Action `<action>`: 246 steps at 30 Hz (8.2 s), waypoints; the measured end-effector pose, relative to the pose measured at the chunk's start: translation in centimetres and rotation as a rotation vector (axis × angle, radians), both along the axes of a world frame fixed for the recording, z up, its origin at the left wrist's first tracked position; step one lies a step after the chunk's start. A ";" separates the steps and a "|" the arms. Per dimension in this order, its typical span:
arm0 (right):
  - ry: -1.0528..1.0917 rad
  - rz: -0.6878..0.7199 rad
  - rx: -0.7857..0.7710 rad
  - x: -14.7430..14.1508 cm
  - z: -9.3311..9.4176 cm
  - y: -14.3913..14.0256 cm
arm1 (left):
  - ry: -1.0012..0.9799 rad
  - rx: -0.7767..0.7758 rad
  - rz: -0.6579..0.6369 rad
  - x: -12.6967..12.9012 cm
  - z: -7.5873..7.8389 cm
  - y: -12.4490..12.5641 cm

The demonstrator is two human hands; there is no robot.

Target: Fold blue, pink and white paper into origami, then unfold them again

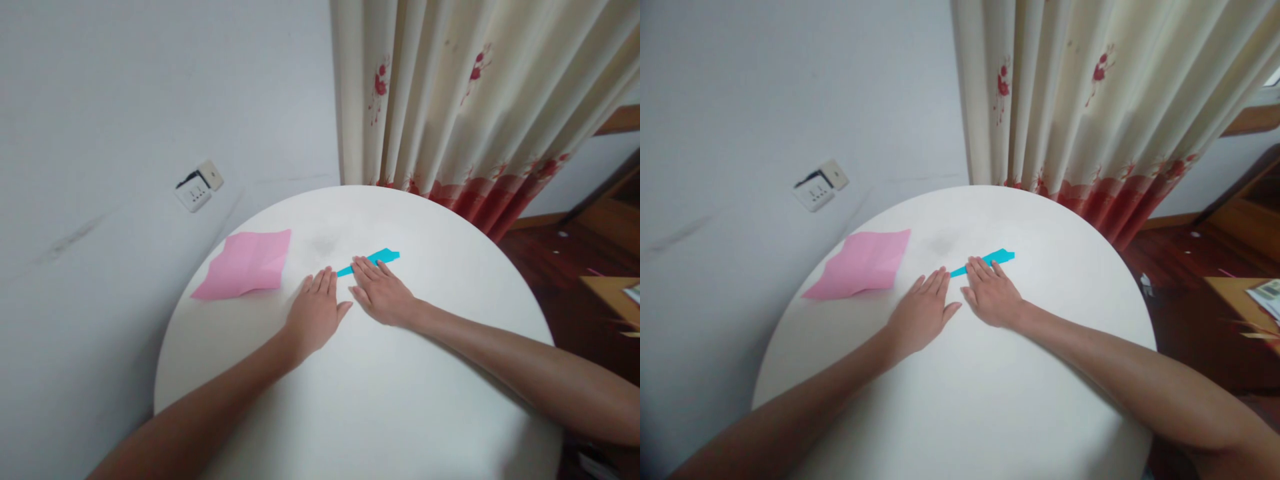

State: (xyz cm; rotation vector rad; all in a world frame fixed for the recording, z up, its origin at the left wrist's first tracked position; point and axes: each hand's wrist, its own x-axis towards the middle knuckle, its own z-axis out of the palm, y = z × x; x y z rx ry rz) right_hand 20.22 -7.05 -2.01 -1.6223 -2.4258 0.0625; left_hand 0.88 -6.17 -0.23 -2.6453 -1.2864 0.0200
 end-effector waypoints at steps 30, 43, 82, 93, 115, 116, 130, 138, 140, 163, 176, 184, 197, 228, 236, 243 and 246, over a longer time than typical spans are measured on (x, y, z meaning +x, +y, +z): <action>0.046 0.142 -0.028 0.1 0.0 0.7 | -0.063 0.106 -0.015 1.4 0.9 -0.9; 0.000 -0.237 -0.004 7.0 -0.9 3.8 | -0.041 0.113 -0.043 1.0 0.7 -0.8; 0.017 0.039 -0.033 1.5 0.1 1.1 | 0.040 0.009 0.047 -0.6 3.3 -1.0; 0.199 0.079 0.117 2.1 1.5 1.3 | -0.507 -0.132 -0.115 -0.7 -0.1 3.8; 0.165 -0.287 -0.093 3.9 2.9 1.5 | -0.712 -0.316 -0.070 -0.5 -0.3 4.2; 0.168 -0.285 -0.095 4.0 2.9 1.5 | -0.713 -0.331 -0.082 -0.5 -0.3 4.1; 0.163 -0.136 -0.061 2.3 3.2 0.5 | -0.554 -0.244 -0.341 0.4 -0.3 2.7; 0.078 -0.169 -0.071 2.1 3.7 0.3 | -0.503 -0.274 -0.361 0.4 -0.1 2.5; 0.078 -0.182 -0.061 2.4 3.6 0.5 | -0.509 -0.275 -0.359 0.4 -0.1 2.6; 0.014 -0.287 -0.221 0.7 3.7 -1.9 | -0.777 -0.382 -0.320 0.5 -0.3 3.2; -0.037 -0.463 -0.185 4.5 3.6 0.9 | -0.811 -0.391 -0.288 0.5 -0.1 3.2; -0.045 -0.491 -0.137 5.1 3.1 1.9 | -0.796 -0.383 -0.281 0.4 -0.2 3.4; -0.033 -0.756 -0.135 11.4 3.4 5.0 | -0.780 -0.383 -0.299 0.3 -0.7 3.8; 0.178 -0.939 0.007 16.7 2.2 7.4 | -0.783 -0.389 -0.276 0.2 -0.7 3.6; 0.351 -0.495 0.225 10.3 3.3 5.5 | -0.786 -0.257 -0.214 0.3 -0.7 3.8; 0.358 -0.051 0.218 3.4 2.0 2.3 | -0.714 -0.134 -0.122 -0.2 -0.9 4.2; 0.293 0.040 0.166 2.7 1.2 2.1 | -0.612 -0.128 -0.088 -0.5 -1.1 4.1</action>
